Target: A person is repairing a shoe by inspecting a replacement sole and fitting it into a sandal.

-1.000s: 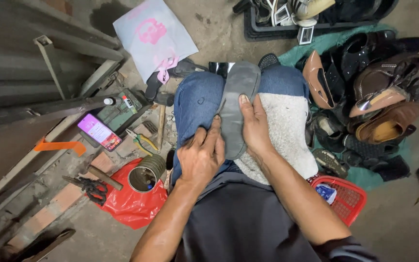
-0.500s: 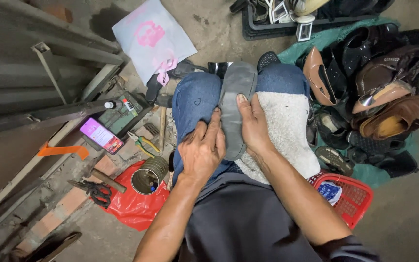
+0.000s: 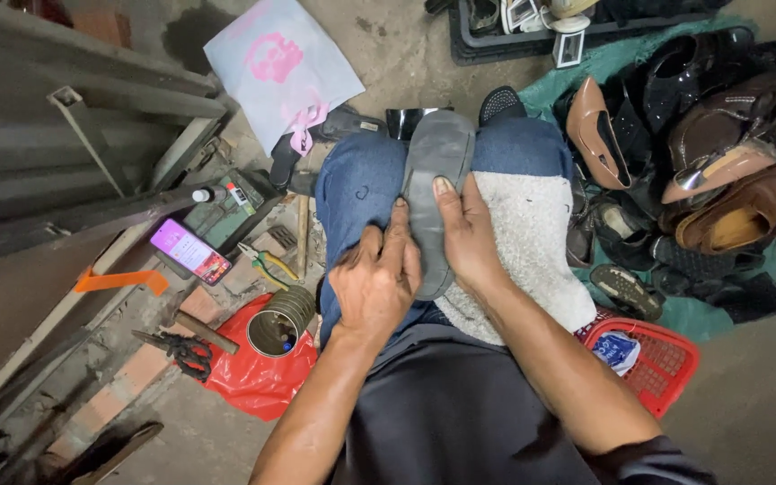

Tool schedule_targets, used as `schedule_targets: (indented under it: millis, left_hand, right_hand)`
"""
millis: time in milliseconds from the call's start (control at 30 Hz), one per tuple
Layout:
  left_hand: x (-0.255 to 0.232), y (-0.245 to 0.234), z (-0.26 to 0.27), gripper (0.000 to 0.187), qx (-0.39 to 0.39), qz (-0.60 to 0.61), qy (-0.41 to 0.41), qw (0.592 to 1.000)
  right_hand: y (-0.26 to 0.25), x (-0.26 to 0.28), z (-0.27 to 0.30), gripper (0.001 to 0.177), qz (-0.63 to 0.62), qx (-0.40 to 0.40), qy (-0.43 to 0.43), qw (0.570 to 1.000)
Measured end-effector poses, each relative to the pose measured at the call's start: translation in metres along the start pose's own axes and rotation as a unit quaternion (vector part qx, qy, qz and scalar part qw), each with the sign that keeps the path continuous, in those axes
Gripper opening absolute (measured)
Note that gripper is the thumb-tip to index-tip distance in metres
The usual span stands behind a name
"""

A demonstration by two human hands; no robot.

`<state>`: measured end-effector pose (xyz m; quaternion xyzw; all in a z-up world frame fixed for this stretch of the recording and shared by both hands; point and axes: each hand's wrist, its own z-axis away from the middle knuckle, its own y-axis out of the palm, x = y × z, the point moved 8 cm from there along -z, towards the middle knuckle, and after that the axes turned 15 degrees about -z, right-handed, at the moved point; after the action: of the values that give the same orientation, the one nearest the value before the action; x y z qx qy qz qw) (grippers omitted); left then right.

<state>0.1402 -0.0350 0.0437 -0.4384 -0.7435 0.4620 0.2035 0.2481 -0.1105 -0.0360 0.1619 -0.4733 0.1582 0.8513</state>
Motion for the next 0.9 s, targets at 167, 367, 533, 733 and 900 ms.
schedule_targets:
  millis: [167, 367, 533, 733, 900]
  left_hand:
    - [-0.003, 0.002, -0.011, 0.031, 0.001, -0.021, 0.002, 1.0]
    - [-0.005, 0.004, -0.03, 0.029, 0.018, -0.041, 0.01, 0.999]
    - [-0.008, -0.005, -0.032, 0.03, 0.049, -0.056, 0.015, 0.997]
    - [-0.006, 0.004, -0.045, 0.024, 0.066, -0.06, 0.011, 0.996]
    - [-0.005, 0.015, -0.054, 0.026, 0.07, -0.073, 0.029, 0.994]
  right_hand:
    - [-0.013, -0.017, -0.012, 0.06, -0.005, 0.014, -0.019, 1.0]
    - [-0.013, -0.018, -0.01, 0.059, -0.005, 0.012, -0.01, 1.0]
    - [-0.014, -0.012, -0.007, 0.066, 0.019, 0.015, -0.003, 1.0]
    - [-0.001, 0.015, -0.004, 0.082, 0.037, 0.036, 0.011, 0.999]
    - [-0.007, -0.001, -0.016, 0.07, 0.016, 0.051, 0.007, 0.999]
